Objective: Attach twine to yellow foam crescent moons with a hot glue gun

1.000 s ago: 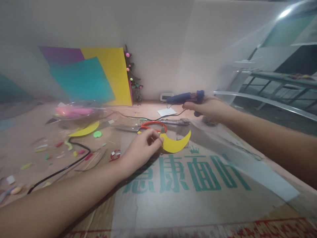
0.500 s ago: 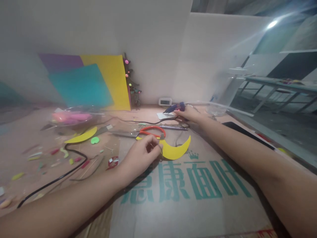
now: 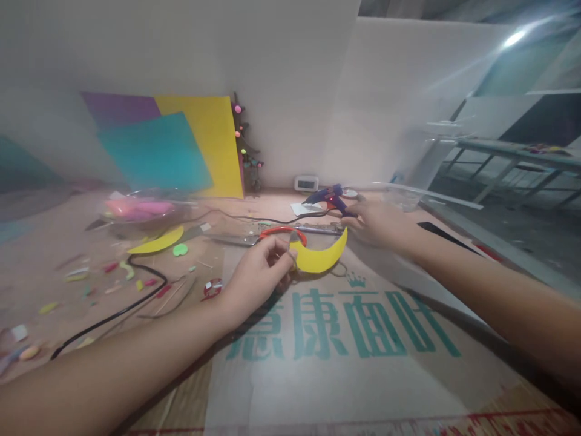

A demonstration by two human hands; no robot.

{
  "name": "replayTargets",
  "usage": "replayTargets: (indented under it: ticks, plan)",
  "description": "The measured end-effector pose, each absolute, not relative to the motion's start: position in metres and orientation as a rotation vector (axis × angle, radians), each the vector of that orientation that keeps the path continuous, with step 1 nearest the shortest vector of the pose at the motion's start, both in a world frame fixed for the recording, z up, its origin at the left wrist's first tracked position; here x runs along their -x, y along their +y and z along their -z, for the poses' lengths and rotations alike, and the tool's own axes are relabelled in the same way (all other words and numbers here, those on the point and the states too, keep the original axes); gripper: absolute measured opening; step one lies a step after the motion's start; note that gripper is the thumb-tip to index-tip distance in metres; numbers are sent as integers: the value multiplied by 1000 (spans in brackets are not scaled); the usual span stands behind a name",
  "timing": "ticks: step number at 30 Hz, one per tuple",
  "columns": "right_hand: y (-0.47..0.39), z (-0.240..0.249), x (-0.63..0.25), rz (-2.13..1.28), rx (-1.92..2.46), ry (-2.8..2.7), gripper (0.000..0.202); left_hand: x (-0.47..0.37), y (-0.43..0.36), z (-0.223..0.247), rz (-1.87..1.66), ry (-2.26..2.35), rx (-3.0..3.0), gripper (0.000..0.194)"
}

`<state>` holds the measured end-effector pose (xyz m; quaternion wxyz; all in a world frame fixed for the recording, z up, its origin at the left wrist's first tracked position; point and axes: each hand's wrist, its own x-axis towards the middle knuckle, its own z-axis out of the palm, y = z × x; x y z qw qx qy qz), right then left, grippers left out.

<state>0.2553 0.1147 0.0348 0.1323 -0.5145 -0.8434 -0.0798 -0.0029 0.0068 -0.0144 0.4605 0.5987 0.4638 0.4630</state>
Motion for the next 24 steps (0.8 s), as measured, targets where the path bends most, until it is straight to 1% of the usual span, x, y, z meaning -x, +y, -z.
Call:
replayTargets:
  ticks: [3, 5, 8, 11, 14, 16, 17, 19, 21, 22, 24]
  plan:
    - [81, -39, -242, 430, 1244, -2405, 31, 3, 7, 13, -1165, 1159, -1472, 22]
    - [62, -40, -234, 486, 1053, -2338, 23, 3, 7, 12, -1188, 1174, -1513, 22]
    - [46, -46, -228, 438, 838, -2267, 16, 4, 7, 13, -1222, 1174, -1540, 22]
    - [45, -53, -231, 361, 663, -2075, 22, 6, 7, 14, -1289, 1190, -1548, 22]
    - [43, -56, -231, 213, 575, -1863, 21, 7, 5, 14, -1340, 1255, -1600, 22]
    - [35, -51, -225, -19, 648, -1931, 16, 7, 4, 12, -1341, 1281, -1642, 22]
    - [30, -46, -220, -203, 726, -2017, 12, 7, 3, 12, -1341, 1291, -1669, 22]
    - [20, -34, -207, -723, 912, -2146, 8, 6, 1, 10, -1349, 1324, -1732, 23]
    - [14, -21, -196, -1210, 979, -2086, 19, 6, -1, 8, -1347, 1361, -1790, 22]
    - [12, -15, -192, -1384, 972, -2032, 23, 6, -2, 7, -1338, 1375, -1807, 21]
    - [12, -8, -188, -1600, 930, -1944, 28, 5, -2, 6, -1319, 1387, -1816, 20]
